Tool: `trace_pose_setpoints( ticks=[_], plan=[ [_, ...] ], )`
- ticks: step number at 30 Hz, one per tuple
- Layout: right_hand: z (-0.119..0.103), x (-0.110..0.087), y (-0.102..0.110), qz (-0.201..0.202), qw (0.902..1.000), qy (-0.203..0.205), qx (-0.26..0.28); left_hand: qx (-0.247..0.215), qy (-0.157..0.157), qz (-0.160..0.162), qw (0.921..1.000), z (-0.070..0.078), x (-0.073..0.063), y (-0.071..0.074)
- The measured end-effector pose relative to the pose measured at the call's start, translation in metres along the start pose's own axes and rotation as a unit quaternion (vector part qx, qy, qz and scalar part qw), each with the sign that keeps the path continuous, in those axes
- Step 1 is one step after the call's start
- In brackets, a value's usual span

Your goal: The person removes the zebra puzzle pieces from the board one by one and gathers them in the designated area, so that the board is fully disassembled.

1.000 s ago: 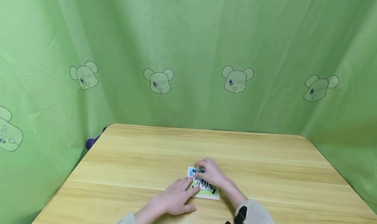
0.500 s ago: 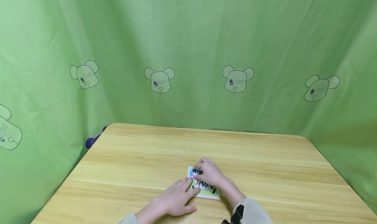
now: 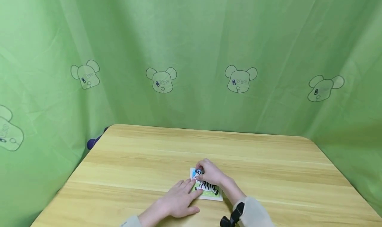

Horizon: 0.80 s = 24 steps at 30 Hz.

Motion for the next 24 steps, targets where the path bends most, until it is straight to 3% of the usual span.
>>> trace_pose_setpoints(
  ticks=[11, 24],
  plan=[
    [0.0049, -0.0031, -0.0038, 0.037, 0.9983, 0.011, 0.045, -0.017, 0.002, 0.003, 0.9999, -0.0018, 0.0002, 0.0016],
    [0.0081, -0.0044, -0.0016, 0.07, 0.9885, 0.001, 0.134, -0.016, -0.005, -0.003, 0.9998, -0.0044, 0.0005, 0.0033]
  ],
)
Point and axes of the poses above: each hand's wrist, its own x-axis towards the middle knuckle, its own y-axis out of the back of the hand, z = x × y, the point moved 3 cm from there along x, towards the middle knuckle, and after that the axes turned 3 degrees about y, right-handed, at the moved point
